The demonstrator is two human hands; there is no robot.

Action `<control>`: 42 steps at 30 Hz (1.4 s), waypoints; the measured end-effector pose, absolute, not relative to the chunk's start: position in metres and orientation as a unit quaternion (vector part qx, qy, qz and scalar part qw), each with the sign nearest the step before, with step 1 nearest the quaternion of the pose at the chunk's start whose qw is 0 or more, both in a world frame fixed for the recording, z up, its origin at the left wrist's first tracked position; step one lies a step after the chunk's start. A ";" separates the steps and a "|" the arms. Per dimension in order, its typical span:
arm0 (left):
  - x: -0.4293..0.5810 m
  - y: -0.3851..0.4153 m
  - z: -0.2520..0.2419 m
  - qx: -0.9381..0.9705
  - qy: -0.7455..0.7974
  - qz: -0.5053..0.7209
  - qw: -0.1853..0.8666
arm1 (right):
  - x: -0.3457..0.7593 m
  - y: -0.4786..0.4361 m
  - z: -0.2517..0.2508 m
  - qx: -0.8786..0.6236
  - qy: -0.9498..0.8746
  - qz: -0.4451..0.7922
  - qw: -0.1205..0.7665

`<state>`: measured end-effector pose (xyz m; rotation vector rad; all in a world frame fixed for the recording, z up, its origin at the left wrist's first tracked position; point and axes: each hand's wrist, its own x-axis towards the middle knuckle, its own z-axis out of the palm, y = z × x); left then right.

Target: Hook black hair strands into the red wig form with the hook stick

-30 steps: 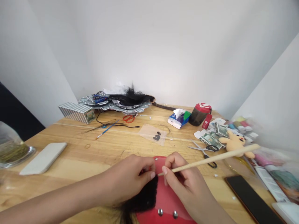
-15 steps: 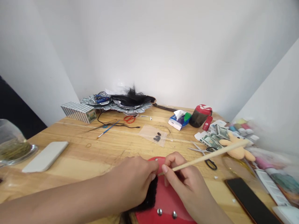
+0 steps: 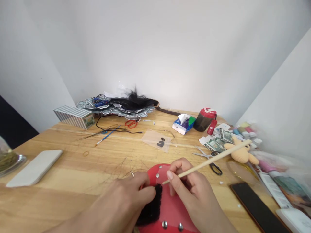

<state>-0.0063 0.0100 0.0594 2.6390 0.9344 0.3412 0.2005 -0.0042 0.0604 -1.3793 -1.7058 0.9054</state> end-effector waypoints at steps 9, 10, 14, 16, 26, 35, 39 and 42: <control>-0.017 0.016 0.053 0.955 0.195 0.186 0.121 | 0.201 -0.004 0.061 -0.524 -0.662 0.355 0.401; -0.017 0.017 0.054 0.947 0.197 0.205 0.145 | 0.201 -0.004 0.061 -0.524 -0.665 0.356 0.397; -0.017 0.018 0.057 0.905 0.223 0.278 0.234 | 0.206 -0.003 0.056 -0.502 -0.676 0.375 0.387; -0.016 0.017 0.057 0.886 0.229 0.296 0.273 | 0.209 -0.002 0.054 -0.489 -0.684 0.374 0.391; -0.017 0.019 0.057 0.838 0.269 0.281 0.383 | 0.214 -0.006 0.057 -0.508 -0.704 0.361 0.340; -0.017 0.019 0.055 0.834 0.269 0.282 0.390 | 0.214 -0.007 0.050 -0.509 -0.734 0.293 0.341; -0.015 0.019 0.058 0.827 0.274 0.283 0.402 | 0.214 -0.008 0.049 -0.508 -0.722 0.306 0.355; -0.016 0.021 0.052 0.802 0.280 0.285 0.444 | 0.214 -0.007 0.052 -0.511 -0.700 0.341 0.365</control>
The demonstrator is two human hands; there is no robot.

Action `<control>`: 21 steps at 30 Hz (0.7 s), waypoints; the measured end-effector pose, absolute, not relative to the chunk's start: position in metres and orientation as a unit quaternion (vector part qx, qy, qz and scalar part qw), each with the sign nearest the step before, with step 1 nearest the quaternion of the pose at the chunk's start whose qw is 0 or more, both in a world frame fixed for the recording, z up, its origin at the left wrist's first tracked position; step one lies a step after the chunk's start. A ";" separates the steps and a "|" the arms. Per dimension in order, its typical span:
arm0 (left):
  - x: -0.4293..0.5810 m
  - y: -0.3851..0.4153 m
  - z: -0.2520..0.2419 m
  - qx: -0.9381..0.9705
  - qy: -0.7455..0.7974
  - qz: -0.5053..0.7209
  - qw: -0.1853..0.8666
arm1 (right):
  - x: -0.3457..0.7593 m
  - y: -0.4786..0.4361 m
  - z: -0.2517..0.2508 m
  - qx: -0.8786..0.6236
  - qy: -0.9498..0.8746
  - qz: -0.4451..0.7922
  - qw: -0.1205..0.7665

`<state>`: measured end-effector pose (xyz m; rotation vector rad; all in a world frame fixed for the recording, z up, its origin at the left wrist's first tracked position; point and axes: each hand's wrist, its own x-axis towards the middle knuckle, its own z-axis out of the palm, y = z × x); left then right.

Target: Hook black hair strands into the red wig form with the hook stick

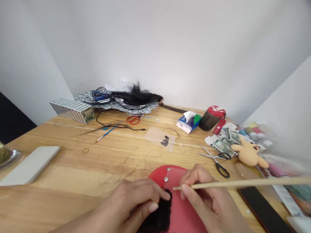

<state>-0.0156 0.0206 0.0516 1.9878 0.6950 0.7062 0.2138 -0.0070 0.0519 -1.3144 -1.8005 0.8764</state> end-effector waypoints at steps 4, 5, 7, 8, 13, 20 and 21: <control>-0.017 0.025 0.034 0.655 0.301 0.311 0.619 | 0.211 -0.007 0.057 -0.535 -0.662 0.377 0.366; -0.017 0.026 0.032 0.613 0.301 0.320 0.657 | 0.210 -0.007 0.058 -0.537 -0.656 0.384 0.367; -0.017 0.030 0.030 0.562 0.300 0.334 0.695 | 0.209 -0.007 0.058 -0.536 -0.648 0.393 0.373; -0.017 0.032 0.030 0.550 0.300 0.340 0.702 | 0.208 -0.006 0.058 -0.534 -0.646 0.392 0.377; -0.018 0.034 0.037 0.512 0.306 0.343 0.726 | 0.207 -0.004 0.057 -0.529 -0.665 0.359 0.387; -0.019 0.032 0.037 0.522 0.278 0.339 0.732 | 0.208 -0.007 0.051 -0.516 -0.697 0.343 0.361; -0.019 0.032 0.037 0.529 0.277 0.339 0.727 | 0.208 -0.008 0.051 -0.518 -0.695 0.346 0.360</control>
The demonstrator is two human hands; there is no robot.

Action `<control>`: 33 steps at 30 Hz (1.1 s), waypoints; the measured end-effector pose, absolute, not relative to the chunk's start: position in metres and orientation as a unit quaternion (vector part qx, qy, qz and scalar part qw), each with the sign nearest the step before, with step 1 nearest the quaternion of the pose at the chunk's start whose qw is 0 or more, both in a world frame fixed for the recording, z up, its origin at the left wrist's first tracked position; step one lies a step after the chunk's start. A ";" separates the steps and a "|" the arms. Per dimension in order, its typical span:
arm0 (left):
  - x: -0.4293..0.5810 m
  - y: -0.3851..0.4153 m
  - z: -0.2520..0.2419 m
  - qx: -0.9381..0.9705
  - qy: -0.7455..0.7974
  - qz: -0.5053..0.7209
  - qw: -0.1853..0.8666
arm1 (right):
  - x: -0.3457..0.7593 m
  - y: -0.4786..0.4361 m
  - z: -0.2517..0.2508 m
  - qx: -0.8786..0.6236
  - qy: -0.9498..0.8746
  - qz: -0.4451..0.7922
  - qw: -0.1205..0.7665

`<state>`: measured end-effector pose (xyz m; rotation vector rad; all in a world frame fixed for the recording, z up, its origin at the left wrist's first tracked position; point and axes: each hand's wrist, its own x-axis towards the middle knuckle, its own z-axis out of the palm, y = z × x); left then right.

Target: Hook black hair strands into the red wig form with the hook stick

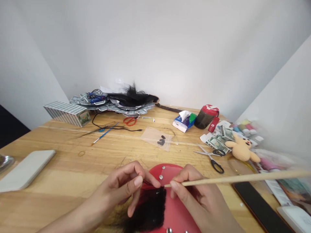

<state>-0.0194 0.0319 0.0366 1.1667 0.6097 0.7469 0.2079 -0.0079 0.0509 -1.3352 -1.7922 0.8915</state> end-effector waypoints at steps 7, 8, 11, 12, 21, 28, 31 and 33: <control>-0.020 0.032 0.036 0.556 0.285 0.334 0.706 | 0.208 -0.008 0.048 -0.514 -0.685 0.368 0.362; -0.020 0.033 0.036 0.556 0.284 0.334 0.707 | 0.208 -0.008 0.048 -0.513 -0.684 0.369 0.364; -0.020 0.034 0.036 0.559 0.280 0.333 0.706 | 0.209 -0.008 0.049 -0.506 -0.683 0.374 0.370; -0.020 0.034 0.036 0.562 0.280 0.333 0.703 | 0.209 -0.007 0.050 -0.504 -0.683 0.377 0.370; -0.020 0.035 0.036 0.581 0.291 0.335 0.683 | 0.211 -0.003 0.058 -0.489 -0.683 0.396 0.371; -0.020 0.033 0.033 0.607 0.321 0.314 0.656 | 0.211 -0.001 0.062 -0.521 -0.664 0.407 0.349; -0.020 0.033 0.032 0.612 0.328 0.306 0.652 | 0.209 -0.001 0.064 -0.523 -0.664 0.405 0.347; -0.019 0.033 0.032 0.615 0.330 0.298 0.651 | 0.208 -0.001 0.063 -0.528 -0.663 0.400 0.348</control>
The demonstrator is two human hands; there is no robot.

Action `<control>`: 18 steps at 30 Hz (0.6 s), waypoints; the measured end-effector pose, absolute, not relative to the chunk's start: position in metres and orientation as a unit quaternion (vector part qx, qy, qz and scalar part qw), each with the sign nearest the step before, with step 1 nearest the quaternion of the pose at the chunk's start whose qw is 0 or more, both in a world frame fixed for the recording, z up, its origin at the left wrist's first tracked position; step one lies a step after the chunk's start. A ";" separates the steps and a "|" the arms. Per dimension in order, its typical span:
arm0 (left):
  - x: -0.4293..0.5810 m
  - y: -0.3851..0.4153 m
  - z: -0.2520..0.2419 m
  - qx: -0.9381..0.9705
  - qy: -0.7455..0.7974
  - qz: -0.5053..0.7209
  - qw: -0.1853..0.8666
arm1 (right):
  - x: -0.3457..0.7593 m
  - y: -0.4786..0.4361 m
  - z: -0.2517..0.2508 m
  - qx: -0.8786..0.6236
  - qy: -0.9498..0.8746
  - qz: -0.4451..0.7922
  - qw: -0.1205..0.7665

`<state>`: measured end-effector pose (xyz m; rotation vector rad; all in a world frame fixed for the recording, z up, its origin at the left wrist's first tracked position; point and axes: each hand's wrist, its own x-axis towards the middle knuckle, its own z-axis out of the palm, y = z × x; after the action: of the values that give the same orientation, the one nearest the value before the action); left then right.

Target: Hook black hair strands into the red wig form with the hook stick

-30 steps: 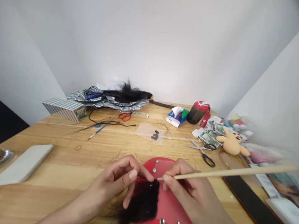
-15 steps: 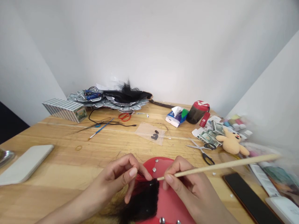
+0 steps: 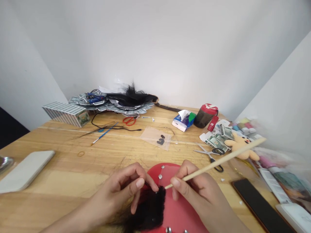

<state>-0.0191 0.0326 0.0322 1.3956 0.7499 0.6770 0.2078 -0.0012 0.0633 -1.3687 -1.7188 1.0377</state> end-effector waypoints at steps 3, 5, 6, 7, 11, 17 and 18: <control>-0.018 0.032 0.032 0.612 0.324 0.291 0.660 | 0.206 -0.002 0.062 -0.538 -0.660 0.390 0.349; -0.017 0.031 0.031 0.606 0.317 0.293 0.668 | 0.205 -0.003 0.061 -0.538 -0.664 0.380 0.354; -0.017 0.031 0.031 0.604 0.313 0.293 0.672 | 0.204 -0.003 0.061 -0.536 -0.667 0.373 0.358; -0.017 0.031 0.030 0.603 0.310 0.293 0.674 | 0.204 -0.004 0.061 -0.534 -0.670 0.366 0.362; -0.017 0.030 0.028 0.604 0.311 0.290 0.674 | 0.202 -0.005 0.061 -0.532 -0.685 0.333 0.370; -0.017 0.033 0.030 0.602 0.308 0.279 0.682 | 0.201 -0.004 0.057 -0.539 -0.697 0.283 0.379; -0.018 0.034 0.030 0.602 0.305 0.277 0.684 | 0.202 -0.004 0.057 -0.544 -0.694 0.280 0.379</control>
<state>-0.0177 0.0343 0.0299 1.3481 0.6838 0.6202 0.2018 -0.0043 0.0569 -1.3900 -1.7739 0.7167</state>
